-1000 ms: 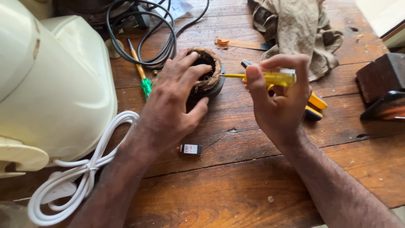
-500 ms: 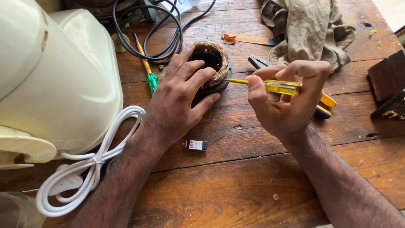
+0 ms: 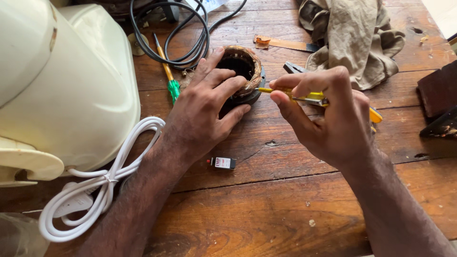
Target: The person uses a yellow screwdriver to adjust or remove a screw on a small cylindrical electrical component with copper windings. The person holds the component with the left hand and manipulates the screwdriver with the right hand throughout the clip.
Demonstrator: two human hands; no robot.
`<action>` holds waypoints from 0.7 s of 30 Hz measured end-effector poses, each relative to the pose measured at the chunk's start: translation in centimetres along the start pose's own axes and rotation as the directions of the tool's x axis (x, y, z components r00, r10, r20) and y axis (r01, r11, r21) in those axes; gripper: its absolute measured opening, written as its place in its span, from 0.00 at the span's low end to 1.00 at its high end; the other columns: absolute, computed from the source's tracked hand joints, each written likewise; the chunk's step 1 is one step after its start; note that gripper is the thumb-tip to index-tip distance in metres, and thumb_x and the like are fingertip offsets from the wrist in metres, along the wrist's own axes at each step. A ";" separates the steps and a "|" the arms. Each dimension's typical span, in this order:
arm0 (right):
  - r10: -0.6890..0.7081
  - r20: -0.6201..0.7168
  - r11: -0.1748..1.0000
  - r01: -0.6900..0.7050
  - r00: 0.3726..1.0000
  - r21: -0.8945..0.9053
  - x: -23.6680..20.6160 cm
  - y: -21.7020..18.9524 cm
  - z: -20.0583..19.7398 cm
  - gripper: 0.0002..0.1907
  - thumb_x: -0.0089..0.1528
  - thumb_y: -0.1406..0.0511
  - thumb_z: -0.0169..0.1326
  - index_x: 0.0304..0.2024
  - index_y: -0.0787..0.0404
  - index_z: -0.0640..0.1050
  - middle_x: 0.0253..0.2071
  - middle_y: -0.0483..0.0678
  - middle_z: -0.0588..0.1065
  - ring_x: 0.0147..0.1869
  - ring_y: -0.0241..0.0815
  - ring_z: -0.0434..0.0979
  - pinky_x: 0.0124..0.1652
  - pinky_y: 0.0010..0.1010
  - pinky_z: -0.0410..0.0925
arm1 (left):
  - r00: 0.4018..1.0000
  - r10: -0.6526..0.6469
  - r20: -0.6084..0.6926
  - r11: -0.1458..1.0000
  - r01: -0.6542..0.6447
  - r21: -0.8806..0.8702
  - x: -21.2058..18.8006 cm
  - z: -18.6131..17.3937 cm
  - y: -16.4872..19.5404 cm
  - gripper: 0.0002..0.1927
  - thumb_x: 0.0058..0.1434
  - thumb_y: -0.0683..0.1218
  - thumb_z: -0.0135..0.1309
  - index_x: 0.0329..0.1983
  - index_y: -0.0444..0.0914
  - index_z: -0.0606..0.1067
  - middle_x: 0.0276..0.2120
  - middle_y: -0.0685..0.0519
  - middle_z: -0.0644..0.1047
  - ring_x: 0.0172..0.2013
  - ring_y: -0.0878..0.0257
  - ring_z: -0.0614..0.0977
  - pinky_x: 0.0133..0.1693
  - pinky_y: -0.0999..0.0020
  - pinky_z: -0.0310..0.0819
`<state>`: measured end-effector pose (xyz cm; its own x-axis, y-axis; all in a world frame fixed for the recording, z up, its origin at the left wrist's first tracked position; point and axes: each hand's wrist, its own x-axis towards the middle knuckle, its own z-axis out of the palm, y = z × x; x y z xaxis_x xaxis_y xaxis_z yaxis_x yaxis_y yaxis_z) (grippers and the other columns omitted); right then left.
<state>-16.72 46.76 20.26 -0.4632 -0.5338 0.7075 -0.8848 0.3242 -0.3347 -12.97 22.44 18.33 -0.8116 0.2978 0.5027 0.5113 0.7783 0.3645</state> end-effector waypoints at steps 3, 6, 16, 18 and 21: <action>-0.006 0.005 0.999 0.006 1.000 0.032 0.8 -0.8 -0.2 0.14 0.76 0.65 0.53 0.47 0.63 0.60 0.42 0.60 0.81 0.39 0.42 0.86 0.32 0.27 0.77 | 1.000 -0.006 0.007 1.000 0.007 -0.020 0.1 -0.5 0.1 0.22 0.61 0.51 0.66 0.55 0.38 0.78 0.56 0.42 0.77 0.71 0.43 0.62 0.69 0.39 0.55; 0.067 0.017 0.997 -0.068 0.998 0.040 0.7 -1.7 -0.6 0.15 0.76 0.64 0.52 0.47 0.64 0.60 0.42 0.60 0.81 0.37 0.40 0.85 0.31 0.27 0.77 | 1.000 0.007 0.007 1.000 -0.007 -0.001 -0.2 -0.6 0.5 0.22 0.60 0.50 0.67 0.55 0.38 0.79 0.55 0.43 0.78 0.70 0.43 0.63 0.69 0.34 0.52; 0.126 -0.010 0.988 -0.124 0.992 0.090 0.5 -1.9 -0.3 0.16 0.78 0.64 0.54 0.49 0.63 0.60 0.43 0.58 0.82 0.33 0.37 0.86 0.30 0.24 0.77 | 0.999 0.000 0.050 1.000 0.001 -0.027 -0.8 -1.6 0.5 0.22 0.59 0.48 0.65 0.56 0.37 0.78 0.57 0.41 0.77 0.71 0.40 0.60 0.69 0.38 0.53; 0.105 -0.028 0.988 -0.102 0.994 0.112 1.0 -1.8 0.1 0.15 0.78 0.65 0.53 0.49 0.63 0.59 0.43 0.59 0.82 0.36 0.38 0.86 0.32 0.25 0.78 | 0.999 0.008 0.049 1.000 -0.007 -0.029 -0.6 -2.1 -0.1 0.23 0.58 0.47 0.65 0.56 0.37 0.78 0.57 0.41 0.77 0.71 0.40 0.60 0.69 0.39 0.53; 0.077 -0.054 0.987 -0.068 0.996 0.145 2.3 -1.2 0.4 0.14 0.78 0.66 0.52 0.48 0.63 0.59 0.42 0.60 0.80 0.42 0.41 0.86 0.37 0.27 0.79 | 0.999 0.013 0.049 1.000 -0.012 -0.022 0.2 -2.9 -1.1 0.22 0.59 0.47 0.66 0.55 0.37 0.78 0.58 0.41 0.77 0.71 0.40 0.60 0.70 0.39 0.53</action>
<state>-16.75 44.85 22.09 -0.5263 -0.4642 0.7124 -0.8491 0.2428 -0.4691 -12.85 20.02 20.27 -0.8175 0.3349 0.4686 0.5276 0.7619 0.3758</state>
